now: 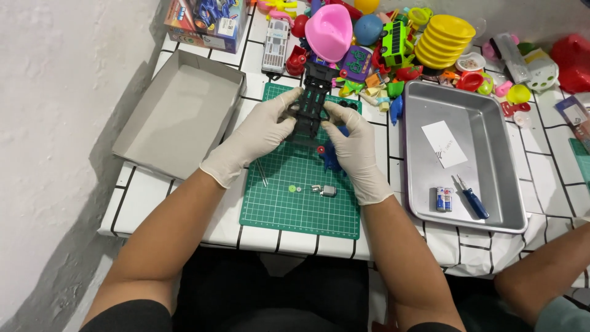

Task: Assembling small components like rollers and screws onto a toy car chassis on a cutting mat.

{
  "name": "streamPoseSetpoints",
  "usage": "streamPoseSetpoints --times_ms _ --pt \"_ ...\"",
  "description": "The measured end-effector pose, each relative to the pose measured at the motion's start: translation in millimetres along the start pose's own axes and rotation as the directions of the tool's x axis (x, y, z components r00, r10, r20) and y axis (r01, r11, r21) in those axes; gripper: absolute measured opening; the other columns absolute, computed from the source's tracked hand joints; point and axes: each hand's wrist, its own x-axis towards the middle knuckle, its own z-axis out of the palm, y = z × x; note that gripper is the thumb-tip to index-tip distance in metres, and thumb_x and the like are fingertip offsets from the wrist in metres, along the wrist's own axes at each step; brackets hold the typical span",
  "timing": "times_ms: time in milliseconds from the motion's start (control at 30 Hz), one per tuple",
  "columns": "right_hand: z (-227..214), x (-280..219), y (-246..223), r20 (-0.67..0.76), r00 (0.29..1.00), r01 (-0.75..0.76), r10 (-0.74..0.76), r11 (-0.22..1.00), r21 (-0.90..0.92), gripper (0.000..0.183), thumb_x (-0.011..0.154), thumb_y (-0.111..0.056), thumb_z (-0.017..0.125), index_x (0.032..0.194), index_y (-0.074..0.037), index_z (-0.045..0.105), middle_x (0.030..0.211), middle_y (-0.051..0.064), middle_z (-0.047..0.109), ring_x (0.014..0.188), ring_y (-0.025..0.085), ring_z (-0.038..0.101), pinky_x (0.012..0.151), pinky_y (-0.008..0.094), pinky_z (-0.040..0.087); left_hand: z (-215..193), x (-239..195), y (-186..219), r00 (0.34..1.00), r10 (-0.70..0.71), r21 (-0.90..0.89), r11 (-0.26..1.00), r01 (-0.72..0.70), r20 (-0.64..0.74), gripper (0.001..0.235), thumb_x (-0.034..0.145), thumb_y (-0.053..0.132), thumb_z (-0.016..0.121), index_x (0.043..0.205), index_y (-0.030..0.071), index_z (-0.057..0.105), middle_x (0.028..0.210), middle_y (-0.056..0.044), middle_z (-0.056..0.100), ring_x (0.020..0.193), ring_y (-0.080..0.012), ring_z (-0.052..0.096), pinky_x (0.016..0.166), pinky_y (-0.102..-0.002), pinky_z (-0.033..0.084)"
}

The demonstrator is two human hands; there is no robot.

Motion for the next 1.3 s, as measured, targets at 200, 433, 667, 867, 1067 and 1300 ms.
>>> streamPoseSetpoints --times_ms 200,433,667,867,1067,1300 --pt "-5.3 -3.3 -6.4 0.094 0.990 -0.097 0.102 0.994 -0.053 0.039 0.082 -0.003 0.088 0.118 -0.013 0.078 0.087 0.003 0.073 0.082 0.014 0.067 0.087 0.034 0.055 -13.4 -1.0 -40.5 0.999 -0.039 -0.026 0.999 0.040 0.022 0.043 0.095 0.003 0.059 0.137 0.006 0.057 0.119 -0.017 0.074 0.109 -0.0232 0.070 0.096 -0.038 0.056" --pt "-10.9 -4.4 -18.3 0.183 0.963 -0.173 0.196 0.976 -0.134 0.036 0.084 -0.006 0.087 0.118 -0.014 0.078 0.088 0.001 0.073 0.086 0.015 0.067 0.090 0.033 0.052 -17.3 -6.0 -37.7 0.996 -0.080 0.055 0.995 0.077 0.046 0.037 0.096 0.003 0.056 0.133 0.005 0.060 0.120 -0.019 0.074 0.117 -0.0300 0.070 0.100 -0.042 0.054" --pt "-15.7 -3.3 -28.5 0.296 0.924 -0.169 0.242 0.952 -0.254 0.035 0.081 -0.006 0.085 0.114 -0.016 0.077 0.097 0.004 0.068 0.099 0.023 0.065 0.098 0.038 0.050 -17.6 -5.3 -37.2 0.991 -0.102 0.321 0.945 0.068 0.090 0.032 0.100 0.009 0.057 0.131 0.010 0.062 0.120 -0.017 0.075 0.120 -0.0334 0.068 0.102 -0.045 0.053" --pt "-19.1 -3.1 -32.9 0.393 0.900 -0.043 0.188 0.936 -0.350 0.031 0.080 -0.009 0.086 0.110 -0.015 0.076 0.105 0.005 0.058 0.108 0.026 0.055 0.103 0.040 0.045 -21.6 -5.1 -40.3 0.985 -0.077 0.545 0.838 -0.019 0.152 0.028 0.098 0.011 0.061 0.126 0.011 0.066 0.119 -0.012 0.072 0.121 -0.0291 0.064 0.106 -0.040 0.049" --pt "-15.7 -2.3 -31.1 0.444 0.872 0.020 0.209 0.889 -0.457 0.029 0.080 -0.012 0.086 0.107 -0.017 0.077 0.104 0.003 0.054 0.109 0.025 0.052 0.103 0.041 0.042 -19.2 -3.5 -51.4 0.977 -0.083 0.658 0.750 -0.067 0.195 0.024 0.096 0.013 0.065 0.120 0.011 0.069 0.110 -0.007 0.068 0.115 -0.0249 0.061 0.104 -0.038 0.047" --pt "-12.4 -3.6 -24.7 0.450 0.861 0.089 0.235 0.803 -0.589 0.029 0.080 -0.021 0.086 0.107 -0.021 0.077 0.107 0.000 0.051 0.115 0.023 0.048 0.110 0.044 0.033 -16.9 -1.4 -53.2 0.977 -0.090 0.695 0.715 -0.073 0.195 0.022 0.095 0.013 0.067 0.117 0.013 0.070 0.102 -0.003 0.066 0.106 -0.0223 0.060 0.097 -0.037 0.048"
